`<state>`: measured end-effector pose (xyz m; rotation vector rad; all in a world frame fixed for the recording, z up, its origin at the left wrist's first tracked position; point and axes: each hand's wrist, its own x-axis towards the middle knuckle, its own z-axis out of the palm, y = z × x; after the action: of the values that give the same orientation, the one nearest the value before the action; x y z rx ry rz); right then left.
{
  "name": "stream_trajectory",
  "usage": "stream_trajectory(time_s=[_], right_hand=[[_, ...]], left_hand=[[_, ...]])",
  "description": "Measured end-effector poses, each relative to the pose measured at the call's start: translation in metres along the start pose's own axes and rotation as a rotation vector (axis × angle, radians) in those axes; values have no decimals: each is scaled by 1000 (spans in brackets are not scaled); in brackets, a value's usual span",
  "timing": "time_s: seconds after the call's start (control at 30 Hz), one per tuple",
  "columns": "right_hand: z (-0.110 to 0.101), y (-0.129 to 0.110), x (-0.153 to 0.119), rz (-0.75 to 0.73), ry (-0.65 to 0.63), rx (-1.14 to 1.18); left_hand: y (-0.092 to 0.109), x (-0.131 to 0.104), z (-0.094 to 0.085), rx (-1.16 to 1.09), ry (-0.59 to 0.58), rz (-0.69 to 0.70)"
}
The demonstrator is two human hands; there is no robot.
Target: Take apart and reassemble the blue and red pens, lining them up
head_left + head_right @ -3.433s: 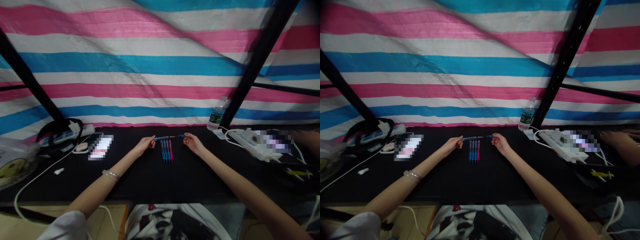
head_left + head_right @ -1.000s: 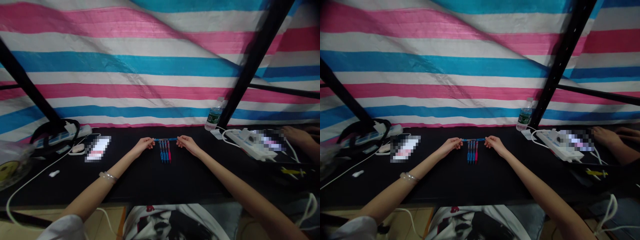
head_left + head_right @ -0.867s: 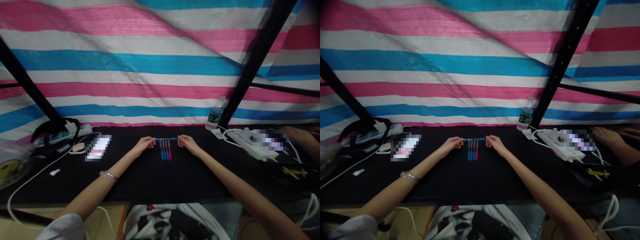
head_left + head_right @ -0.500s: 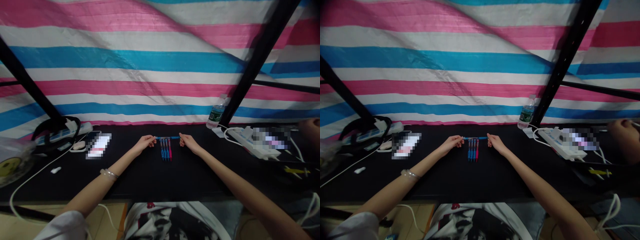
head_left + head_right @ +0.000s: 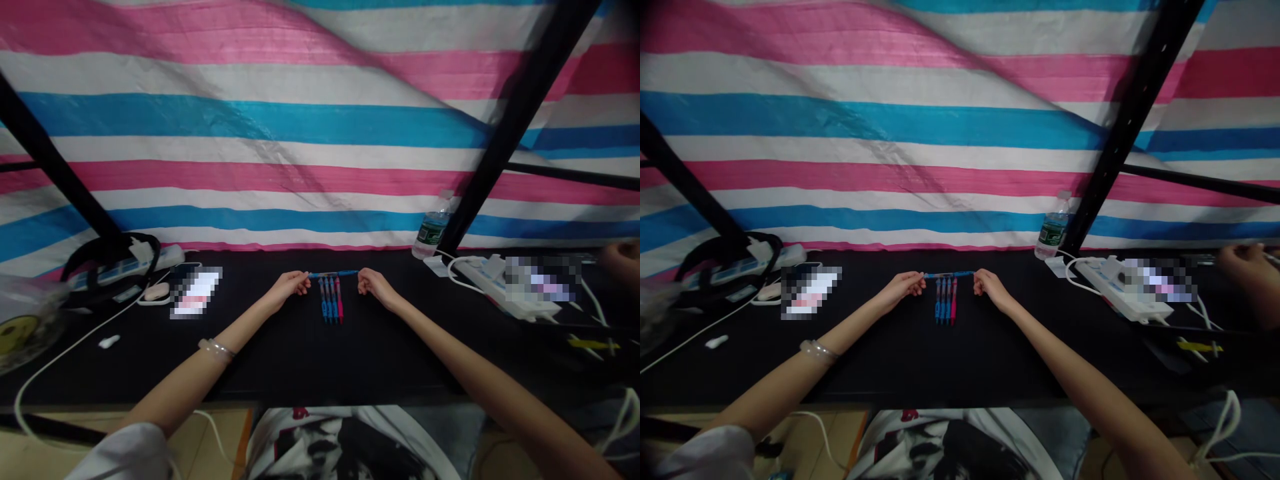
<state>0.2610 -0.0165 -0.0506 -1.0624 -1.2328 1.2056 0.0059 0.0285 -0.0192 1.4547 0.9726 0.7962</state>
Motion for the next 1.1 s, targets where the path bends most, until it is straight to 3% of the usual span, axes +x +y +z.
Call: stream_trajectory(time_s=[0.27, 0.83, 1.1], right_hand=[[0, 4, 2, -4, 31, -83], [5, -12, -9, -50, -116, -272], [8, -16, -13, -15, -111, -278]], left_hand=[[0, 1, -1, -52, -8, -14], [3, -3, -2, 1, -28, 7], [8, -8, 0, 29, -41, 36]])
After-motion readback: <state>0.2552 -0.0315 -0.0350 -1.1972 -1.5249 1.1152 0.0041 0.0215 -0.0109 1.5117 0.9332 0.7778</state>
